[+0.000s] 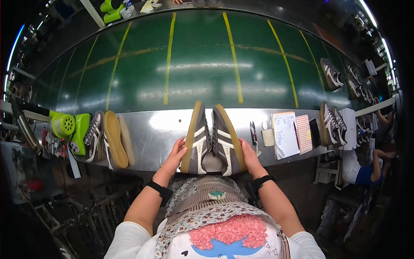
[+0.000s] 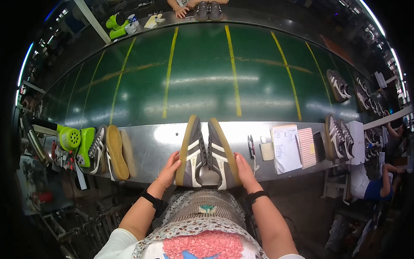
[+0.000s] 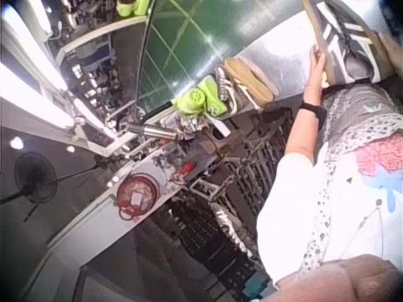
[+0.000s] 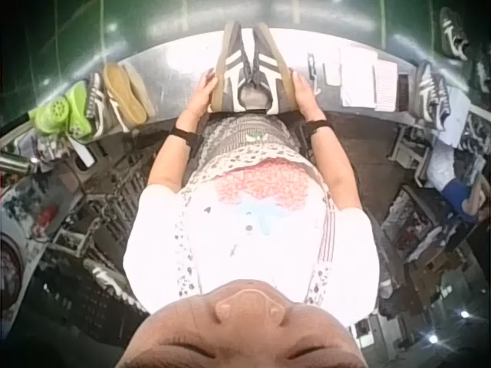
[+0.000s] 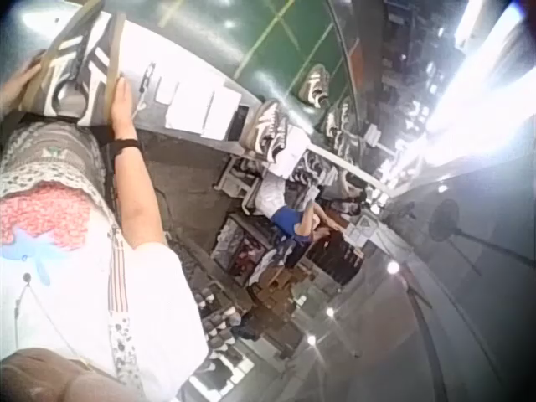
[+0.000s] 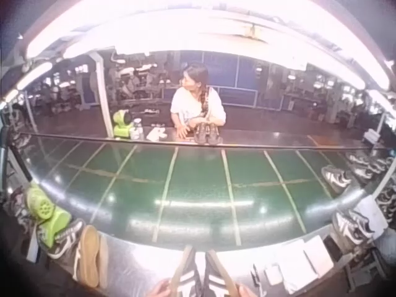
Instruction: The recorder is inspecting and documenting finished shoes on a manufacturing line, checking the quality, soles, and labels, then taking notes in a ledger.
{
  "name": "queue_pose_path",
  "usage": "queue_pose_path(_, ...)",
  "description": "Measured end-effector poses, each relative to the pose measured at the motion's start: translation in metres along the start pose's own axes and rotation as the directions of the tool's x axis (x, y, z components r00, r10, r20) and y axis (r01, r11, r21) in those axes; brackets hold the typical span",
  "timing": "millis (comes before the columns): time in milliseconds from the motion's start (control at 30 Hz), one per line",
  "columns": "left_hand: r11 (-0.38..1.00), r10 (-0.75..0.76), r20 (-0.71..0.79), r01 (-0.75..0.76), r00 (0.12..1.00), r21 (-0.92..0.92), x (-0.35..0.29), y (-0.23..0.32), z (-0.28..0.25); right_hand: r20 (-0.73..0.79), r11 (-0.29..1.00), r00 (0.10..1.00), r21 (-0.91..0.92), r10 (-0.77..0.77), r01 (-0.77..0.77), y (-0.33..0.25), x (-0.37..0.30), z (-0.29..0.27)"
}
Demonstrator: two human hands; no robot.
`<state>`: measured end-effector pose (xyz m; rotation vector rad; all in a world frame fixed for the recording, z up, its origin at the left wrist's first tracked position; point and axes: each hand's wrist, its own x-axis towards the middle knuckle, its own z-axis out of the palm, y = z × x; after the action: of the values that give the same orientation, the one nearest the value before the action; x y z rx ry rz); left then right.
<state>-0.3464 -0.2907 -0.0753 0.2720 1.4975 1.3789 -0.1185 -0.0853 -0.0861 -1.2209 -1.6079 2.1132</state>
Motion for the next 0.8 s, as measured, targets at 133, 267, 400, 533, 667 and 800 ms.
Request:
queue_pose_path(133, 0.987, 0.026, -0.035, -0.02, 0.999, 0.162, 0.005, -0.007, 0.012, 0.011, 0.961, 0.996, -0.26, -0.091, 0.091, -0.012, -0.003, 0.012)
queue_pose_path(267, 0.953, 0.102, -0.048, -0.084, 0.994, 0.292, 0.005, -0.006, 0.019, 0.084, 0.911, 0.984, -0.372, -0.158, 0.178, -0.01, -0.001, 0.008)
queue_pose_path(400, 0.952, 0.098, -0.055, -0.078, 0.994, 0.295, 0.005, -0.01, 0.013, 0.082, 0.925, 0.991, -0.356, -0.107, 0.13, -0.013, 0.0, 0.004)
queue_pose_path(533, 0.984, 0.06, -0.06, -0.048, 0.996, 0.174, 0.006, -0.008, 0.01, 0.075, 0.932, 0.995, -0.35, -0.072, 0.094, -0.006, 0.005, -0.001)
queue_pose_path(667, 0.865, -0.23, 0.068, 0.236, 0.971, -0.444, -0.001, 0.03, 0.02, 0.124, 0.862, 0.968, 0.44, 0.217, -0.25, -0.005, 0.017, -0.005)
queue_pose_path(800, 0.599, -0.155, 0.178, 0.236, 0.972, -0.765, -0.009, 0.05, 0.035, 0.234, 0.564, 0.908, 0.722, 0.347, -0.402, -0.057, 0.006, 0.016)
